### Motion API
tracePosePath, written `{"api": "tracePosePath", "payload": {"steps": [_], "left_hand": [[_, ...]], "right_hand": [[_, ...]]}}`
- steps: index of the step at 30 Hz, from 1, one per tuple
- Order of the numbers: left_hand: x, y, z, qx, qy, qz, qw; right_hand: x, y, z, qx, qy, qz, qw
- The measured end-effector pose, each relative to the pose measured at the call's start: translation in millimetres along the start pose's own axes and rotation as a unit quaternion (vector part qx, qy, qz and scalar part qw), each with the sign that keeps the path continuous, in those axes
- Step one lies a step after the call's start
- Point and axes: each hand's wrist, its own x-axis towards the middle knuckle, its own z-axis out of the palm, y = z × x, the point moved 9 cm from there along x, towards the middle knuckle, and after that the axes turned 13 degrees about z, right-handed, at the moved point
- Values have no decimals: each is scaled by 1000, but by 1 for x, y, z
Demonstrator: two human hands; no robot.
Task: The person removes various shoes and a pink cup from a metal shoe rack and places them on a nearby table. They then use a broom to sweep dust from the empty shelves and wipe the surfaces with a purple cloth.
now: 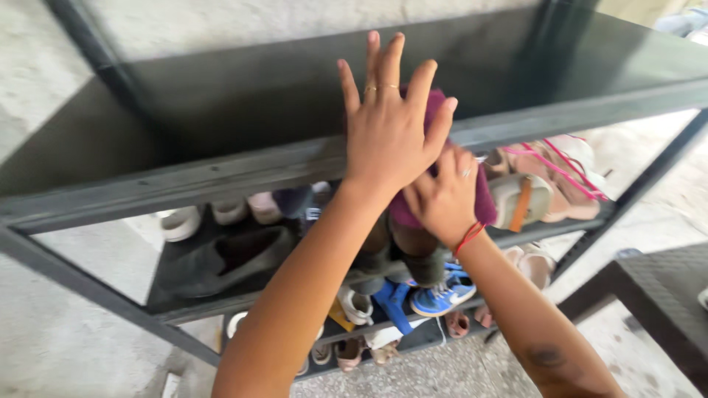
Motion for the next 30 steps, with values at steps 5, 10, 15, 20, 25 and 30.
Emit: {"api": "tracePosePath", "payload": {"steps": [5, 10, 15, 20, 25, 30], "left_hand": [[8, -13, 32, 8, -44, -42, 998], [-5, -29, 46, 38, -62, -38, 997], [-5, -19, 53, 91, -86, -7, 992], [13, 14, 66, 61, -76, -5, 995], [44, 88, 119, -26, -35, 32, 999], [58, 91, 144, 1, -48, 20, 999]], "right_hand": [[-15, 105, -14, -12, -7, 57, 998], [-34, 226, -36, 11, 38, 150, 988], [-38, 267, -54, 81, 81, 205, 972], [-35, 193, -29, 105, -10, 175, 979], [-36, 179, 0, 4, 33, 15, 999], [-55, 326, -5, 46, 14, 132, 990]]}}
